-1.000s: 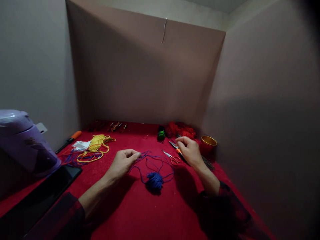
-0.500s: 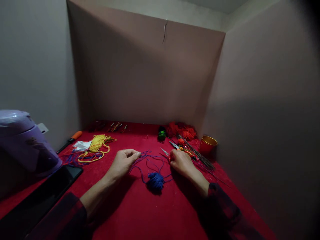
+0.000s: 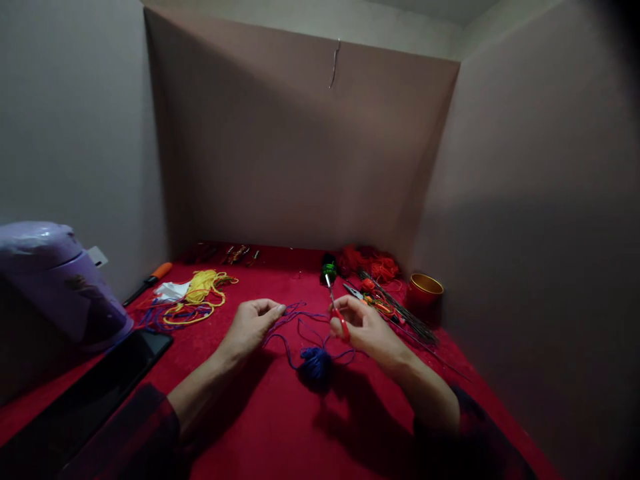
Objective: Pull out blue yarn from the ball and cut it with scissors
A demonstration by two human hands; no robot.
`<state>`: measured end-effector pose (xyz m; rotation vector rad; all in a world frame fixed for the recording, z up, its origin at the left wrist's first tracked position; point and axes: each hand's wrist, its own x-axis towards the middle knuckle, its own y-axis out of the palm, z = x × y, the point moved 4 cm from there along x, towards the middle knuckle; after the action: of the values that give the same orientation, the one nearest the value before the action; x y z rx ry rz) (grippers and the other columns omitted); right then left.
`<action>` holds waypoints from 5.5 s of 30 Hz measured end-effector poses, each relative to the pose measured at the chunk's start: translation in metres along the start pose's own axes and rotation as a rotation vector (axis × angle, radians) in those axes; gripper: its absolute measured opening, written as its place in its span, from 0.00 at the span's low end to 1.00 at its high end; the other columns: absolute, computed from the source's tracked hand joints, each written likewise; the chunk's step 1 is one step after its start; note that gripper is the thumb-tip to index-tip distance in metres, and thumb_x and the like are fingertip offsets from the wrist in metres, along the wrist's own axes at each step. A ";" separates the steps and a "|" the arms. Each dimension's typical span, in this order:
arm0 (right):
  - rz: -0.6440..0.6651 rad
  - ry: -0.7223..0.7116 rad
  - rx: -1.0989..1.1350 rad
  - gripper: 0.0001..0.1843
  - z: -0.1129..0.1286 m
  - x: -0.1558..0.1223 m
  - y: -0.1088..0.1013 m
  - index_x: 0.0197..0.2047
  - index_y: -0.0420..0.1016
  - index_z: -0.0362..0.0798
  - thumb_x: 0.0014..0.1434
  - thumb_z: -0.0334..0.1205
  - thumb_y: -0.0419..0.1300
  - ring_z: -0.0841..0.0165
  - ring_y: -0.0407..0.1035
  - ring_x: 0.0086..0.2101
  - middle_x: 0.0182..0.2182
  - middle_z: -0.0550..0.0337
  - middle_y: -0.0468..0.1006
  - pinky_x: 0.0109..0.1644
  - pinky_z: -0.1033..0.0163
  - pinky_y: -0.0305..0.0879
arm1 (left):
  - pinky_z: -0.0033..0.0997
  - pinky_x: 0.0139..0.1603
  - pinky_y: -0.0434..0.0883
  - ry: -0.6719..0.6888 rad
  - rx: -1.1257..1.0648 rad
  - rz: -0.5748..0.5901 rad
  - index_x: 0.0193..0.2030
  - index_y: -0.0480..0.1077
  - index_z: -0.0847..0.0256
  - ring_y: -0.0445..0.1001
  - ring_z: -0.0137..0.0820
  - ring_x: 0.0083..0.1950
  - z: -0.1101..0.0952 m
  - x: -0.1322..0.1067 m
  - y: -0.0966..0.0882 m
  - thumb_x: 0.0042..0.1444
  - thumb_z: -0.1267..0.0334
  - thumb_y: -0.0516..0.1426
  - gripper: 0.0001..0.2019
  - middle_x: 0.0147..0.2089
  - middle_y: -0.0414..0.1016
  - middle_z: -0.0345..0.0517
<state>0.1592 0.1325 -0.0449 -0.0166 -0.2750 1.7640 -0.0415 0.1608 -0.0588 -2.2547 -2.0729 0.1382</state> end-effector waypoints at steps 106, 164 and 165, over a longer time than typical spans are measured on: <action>-0.136 0.004 0.496 0.13 -0.014 0.025 0.041 0.25 0.69 0.45 0.46 0.44 0.66 0.77 0.54 0.18 0.18 0.69 0.64 0.21 0.69 0.49 | 0.19 0.15 0.48 -0.004 -0.255 0.149 0.25 0.64 0.63 0.50 0.17 0.15 0.008 -0.011 0.019 0.47 0.50 0.60 0.17 0.16 0.59 0.32; -0.157 -0.120 0.368 0.14 -0.004 0.022 0.038 0.39 0.74 0.48 0.56 0.49 0.58 0.71 0.66 0.29 0.35 0.57 0.77 0.30 0.67 0.60 | 0.21 0.25 0.61 0.113 -0.414 0.216 0.30 0.72 0.66 0.66 0.22 0.23 -0.017 -0.005 0.015 0.49 0.60 0.62 0.09 0.24 0.72 0.41; -0.094 -0.151 0.341 0.14 0.002 0.024 0.041 0.41 0.74 0.48 0.55 0.48 0.60 0.70 0.68 0.34 0.38 0.56 0.77 0.35 0.65 0.62 | 0.22 0.26 0.63 0.135 -0.455 0.211 0.31 0.72 0.66 0.67 0.22 0.24 -0.027 -0.003 0.012 0.49 0.61 0.62 0.09 0.25 0.73 0.42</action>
<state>0.1146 0.1481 -0.0473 0.3697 -0.0792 1.7011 -0.0264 0.1567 -0.0332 -2.6393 -1.9457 -0.5106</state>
